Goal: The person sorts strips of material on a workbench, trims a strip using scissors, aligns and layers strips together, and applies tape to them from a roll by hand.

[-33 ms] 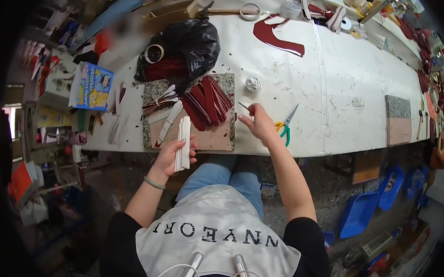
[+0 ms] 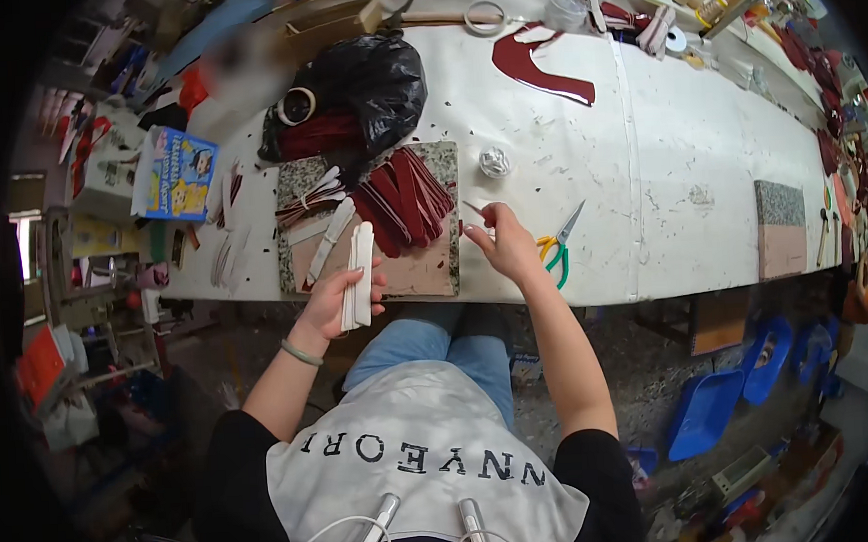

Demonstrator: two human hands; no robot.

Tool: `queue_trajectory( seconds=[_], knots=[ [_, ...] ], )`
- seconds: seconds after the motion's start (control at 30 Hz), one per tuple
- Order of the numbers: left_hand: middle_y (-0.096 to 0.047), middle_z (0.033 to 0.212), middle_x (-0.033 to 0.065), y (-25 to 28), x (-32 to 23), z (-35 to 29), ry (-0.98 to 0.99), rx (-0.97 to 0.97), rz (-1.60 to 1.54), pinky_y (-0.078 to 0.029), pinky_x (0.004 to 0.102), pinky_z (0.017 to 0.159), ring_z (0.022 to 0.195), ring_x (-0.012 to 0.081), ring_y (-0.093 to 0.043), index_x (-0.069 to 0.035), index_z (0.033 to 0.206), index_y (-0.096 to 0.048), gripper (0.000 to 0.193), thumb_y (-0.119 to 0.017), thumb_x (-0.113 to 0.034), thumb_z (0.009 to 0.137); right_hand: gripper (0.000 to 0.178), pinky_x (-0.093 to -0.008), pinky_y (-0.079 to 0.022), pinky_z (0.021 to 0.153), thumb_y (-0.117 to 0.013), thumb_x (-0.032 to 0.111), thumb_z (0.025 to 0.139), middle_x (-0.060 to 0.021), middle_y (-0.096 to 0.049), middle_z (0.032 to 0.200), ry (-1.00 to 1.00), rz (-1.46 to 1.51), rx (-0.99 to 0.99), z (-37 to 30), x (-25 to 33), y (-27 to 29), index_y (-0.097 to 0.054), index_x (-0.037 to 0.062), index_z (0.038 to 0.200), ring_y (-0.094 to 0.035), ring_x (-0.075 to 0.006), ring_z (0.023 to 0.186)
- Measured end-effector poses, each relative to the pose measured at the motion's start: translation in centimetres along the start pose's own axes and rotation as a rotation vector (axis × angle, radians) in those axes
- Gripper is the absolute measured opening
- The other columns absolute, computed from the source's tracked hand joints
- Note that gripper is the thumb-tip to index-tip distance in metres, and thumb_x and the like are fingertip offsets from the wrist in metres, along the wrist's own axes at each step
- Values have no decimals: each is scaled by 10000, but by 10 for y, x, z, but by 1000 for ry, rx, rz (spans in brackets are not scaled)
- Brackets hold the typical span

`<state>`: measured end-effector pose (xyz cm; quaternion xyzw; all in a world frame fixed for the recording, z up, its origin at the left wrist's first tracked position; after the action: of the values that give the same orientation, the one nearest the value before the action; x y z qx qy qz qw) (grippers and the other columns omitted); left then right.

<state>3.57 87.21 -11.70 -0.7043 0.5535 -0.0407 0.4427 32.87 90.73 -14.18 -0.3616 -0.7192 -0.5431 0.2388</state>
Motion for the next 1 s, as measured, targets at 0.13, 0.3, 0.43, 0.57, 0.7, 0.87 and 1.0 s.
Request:
queue_trajectory(
  seconds=[0.13, 0.3, 0.43, 0.57, 0.7, 0.87, 1.0],
  knots=[
    [-603, 1064, 125, 1, -21, 36, 101, 70, 26, -571, 381, 776, 883, 217, -647, -14, 1344, -421, 406, -393, -176, 973, 267, -381, -477, 735, -568, 250, 938, -167, -623, 931, 192, 245, -99, -14, 16, -15, -572, 16, 1068, -612, -338, 838],
    [-599, 1090, 130, 15, -34, 40, 152, 83, 195, -575, 384, 754, 892, 217, -651, 2, 1340, -418, 401, -416, -187, 986, 196, -278, -459, 622, -535, 194, 970, -74, -597, 766, -17, 495, 159, -21, 46, -49, -613, 15, 954, -554, -129, 674],
    [-596, 1120, 139, 34, -57, 36, 98, 92, 362, -581, 377, 769, 938, 248, -657, 2, 1329, -426, 390, -449, -184, 987, 170, -264, -466, 623, -546, 169, 963, -66, -610, 798, 101, 575, -108, -9, 49, -71, -581, 22, 1043, -568, -108, 691],
    [-592, 1138, 149, 75, -86, 34, -58, 110, 399, -584, 385, 785, 971, 275, -657, 3, 1314, -435, 380, -478, -179, 983, 220, -302, -492, 722, -617, 92, 894, -109, -645, 908, 254, 163, -408, 13, 48, -62, -600, 27, 1104, -611, -190, 814],
    [-584, 1133, 170, 130, -112, 33, -90, 336, 256, -584, 413, 785, 902, 239, -663, 42, 1372, -362, 432, -411, -162, 995, 375, -392, -433, 946, -691, 43, 807, -140, -586, 1219, 519, -307, -837, 11, 95, -78, -607, 22, 1171, -533, -319, 1139],
    [-589, 1102, 187, 176, -139, 10, 82, 488, -26, -587, 411, 744, 816, 223, -668, 64, 1360, -367, 454, -339, -219, 1007, 516, -351, -487, 850, -702, 46, 814, -142, -576, 1244, 657, 0, -413, 28, 208, -182, -529, 56, 1300, -587, -271, 1052],
    [-629, 996, 193, 215, -149, -3, 46, 457, 155, -590, 379, 680, 761, 231, -669, 85, 1216, -481, 415, -345, -248, 1008, 516, -250, -515, 660, -697, 31, 834, -105, -636, 1024, 399, 284, -82, 64, 232, -248, -516, 65, 1316, -639, -128, 798]
  ],
)
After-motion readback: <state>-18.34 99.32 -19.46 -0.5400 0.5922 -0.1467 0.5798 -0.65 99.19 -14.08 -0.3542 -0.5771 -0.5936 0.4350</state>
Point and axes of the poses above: each hand's wrist, its own z-axis towards the middle knuckle, its own y-axis out of the back of the hand, x = y × z, the point moved 4 cm from there along z, towards the middle knuckle
